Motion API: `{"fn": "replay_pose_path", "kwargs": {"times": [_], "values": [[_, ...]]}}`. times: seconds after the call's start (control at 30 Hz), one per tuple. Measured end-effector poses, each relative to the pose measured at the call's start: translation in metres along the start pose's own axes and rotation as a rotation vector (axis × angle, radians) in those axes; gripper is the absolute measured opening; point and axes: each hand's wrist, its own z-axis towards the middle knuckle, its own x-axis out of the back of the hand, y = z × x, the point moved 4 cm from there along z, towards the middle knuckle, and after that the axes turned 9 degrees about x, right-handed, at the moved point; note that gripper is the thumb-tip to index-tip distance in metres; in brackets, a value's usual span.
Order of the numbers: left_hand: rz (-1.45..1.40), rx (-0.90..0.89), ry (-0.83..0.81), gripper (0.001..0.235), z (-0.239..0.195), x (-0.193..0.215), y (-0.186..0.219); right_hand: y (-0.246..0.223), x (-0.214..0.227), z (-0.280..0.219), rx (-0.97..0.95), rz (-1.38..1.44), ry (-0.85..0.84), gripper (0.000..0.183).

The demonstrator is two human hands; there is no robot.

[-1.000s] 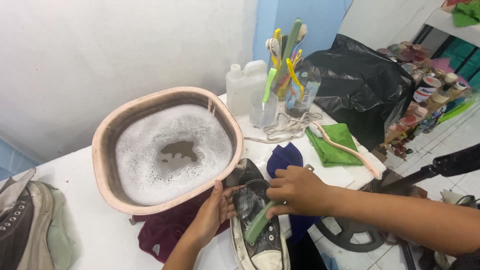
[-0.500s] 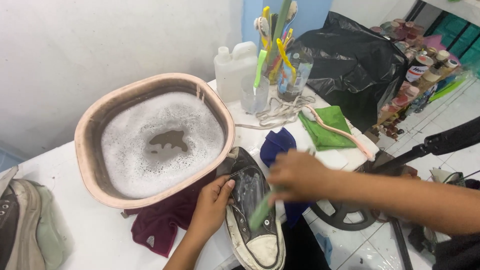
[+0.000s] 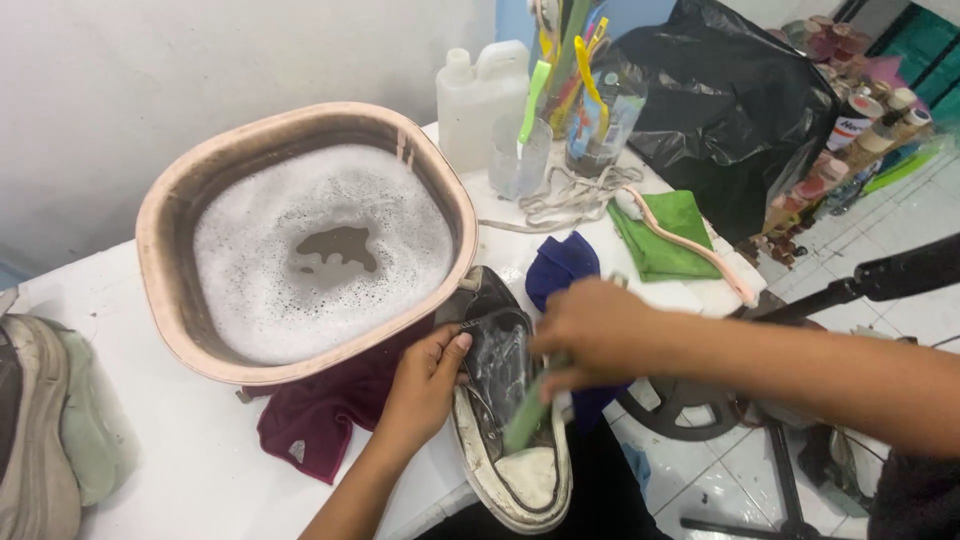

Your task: The person scrubs a black canvas sneaker with a green brush, repeatedly dipping the brush into a basin of soapy water. They clean the upper, toe, and sole areas of the shoe while holding it on a white table next to cleaning supplies.

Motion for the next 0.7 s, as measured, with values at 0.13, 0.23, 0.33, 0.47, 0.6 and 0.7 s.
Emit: {"fn": "replay_pose_path", "kwargs": {"times": [0.13,0.23,0.33,0.47,0.6,0.7], "values": [[0.023,-0.001,-0.014,0.036,-0.001,-0.001,-0.003,0.012,0.0,0.003,-0.059,0.102,-0.034,0.05],[0.019,0.0,0.018,0.038,0.0,-0.001,0.003,0.01,0.023,0.006,-0.016,-0.039,-0.056,0.046],[0.053,0.0,0.01,0.038,0.003,-0.001,-0.007,-0.004,0.024,0.011,0.082,0.118,-0.189,0.043],[0.057,-0.033,0.01,0.036,0.004,0.0,-0.004,-0.005,0.023,0.004,-0.039,0.029,-0.167,0.049],[0.097,-0.04,0.017,0.038,0.008,0.0,-0.013,0.032,0.005,0.003,-0.084,0.082,-0.187,0.055],[0.129,-0.042,0.028,0.037,-0.006,-0.003,0.009,0.002,0.015,0.001,-0.009,0.075,-0.143,0.055]]}}
